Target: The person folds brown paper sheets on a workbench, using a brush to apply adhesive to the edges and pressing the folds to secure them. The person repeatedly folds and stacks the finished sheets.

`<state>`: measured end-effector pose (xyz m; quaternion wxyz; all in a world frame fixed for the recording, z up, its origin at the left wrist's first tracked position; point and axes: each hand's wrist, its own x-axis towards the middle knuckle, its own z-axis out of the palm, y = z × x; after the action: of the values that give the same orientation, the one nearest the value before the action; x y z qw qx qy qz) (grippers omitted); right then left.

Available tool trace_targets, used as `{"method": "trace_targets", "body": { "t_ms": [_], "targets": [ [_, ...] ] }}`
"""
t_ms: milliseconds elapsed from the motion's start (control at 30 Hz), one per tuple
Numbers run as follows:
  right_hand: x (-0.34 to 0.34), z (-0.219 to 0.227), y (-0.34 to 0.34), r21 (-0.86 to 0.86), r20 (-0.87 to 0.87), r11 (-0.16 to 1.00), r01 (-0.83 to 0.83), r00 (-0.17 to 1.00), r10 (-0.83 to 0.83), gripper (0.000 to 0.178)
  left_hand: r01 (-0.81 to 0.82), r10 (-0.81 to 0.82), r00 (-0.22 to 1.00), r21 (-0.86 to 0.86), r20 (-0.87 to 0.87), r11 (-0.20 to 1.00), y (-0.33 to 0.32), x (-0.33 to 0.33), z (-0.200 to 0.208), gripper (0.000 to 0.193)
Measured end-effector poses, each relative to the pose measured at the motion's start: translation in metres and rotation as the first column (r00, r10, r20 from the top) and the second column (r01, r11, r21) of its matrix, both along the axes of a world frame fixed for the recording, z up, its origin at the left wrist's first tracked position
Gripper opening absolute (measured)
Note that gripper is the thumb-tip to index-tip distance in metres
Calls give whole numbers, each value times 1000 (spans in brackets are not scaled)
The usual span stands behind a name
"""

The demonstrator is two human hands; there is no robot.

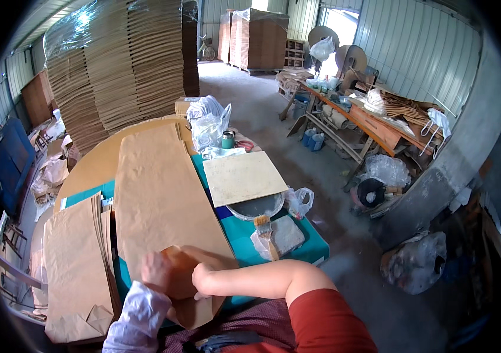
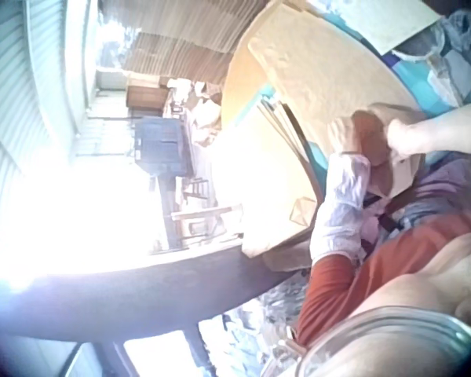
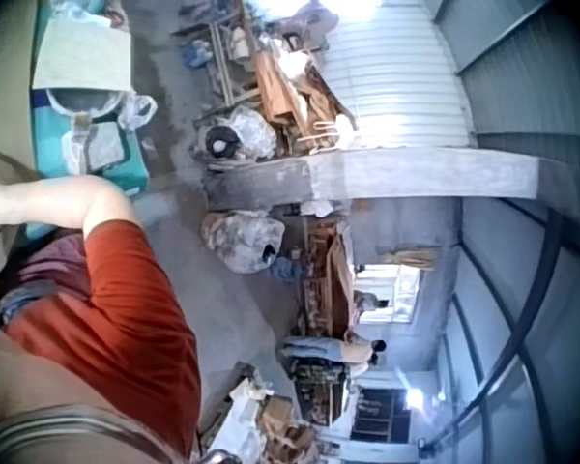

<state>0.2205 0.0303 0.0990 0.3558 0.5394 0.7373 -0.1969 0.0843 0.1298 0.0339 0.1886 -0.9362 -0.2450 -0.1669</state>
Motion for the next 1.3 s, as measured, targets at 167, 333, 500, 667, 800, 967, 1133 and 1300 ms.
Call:
{"method": "trace_targets", "body": {
  "t_ms": [167,333,500,667,800,967,1133,1300],
  "targets": [
    [-6,-45,28,14,94,1000,-16,995,14,37,42,-165,963,-483,-214,874,-16,-12,7,25],
    [14,-60,11,182,73,962,201,973,-217,40,-54,-112,981,-773,-159,632,0,-34,11,34],
    [57,-35,-1,323,-47,928,185,983,-180,37,-84,-26,994,-919,-102,384,10,-61,8,43],
    [66,-21,-18,212,-397,976,47,917,42,16,-90,23,996,-975,-87,204,11,-67,-1,56],
    [61,-17,-3,309,-459,918,250,884,-86,9,-1,-102,995,-996,-10,89,15,-62,31,66],
    [48,-22,1,478,-281,827,296,944,-176,9,-28,-32,998,-917,-44,397,10,-72,-24,71],
    [105,7,-71,775,-584,447,446,775,240,8,-133,16,990,-914,-137,384,-20,-63,24,69],
    [200,-3,-148,834,-47,543,100,993,-111,39,-280,23,951,-825,-309,491,-36,-49,38,74]
  ]
}}
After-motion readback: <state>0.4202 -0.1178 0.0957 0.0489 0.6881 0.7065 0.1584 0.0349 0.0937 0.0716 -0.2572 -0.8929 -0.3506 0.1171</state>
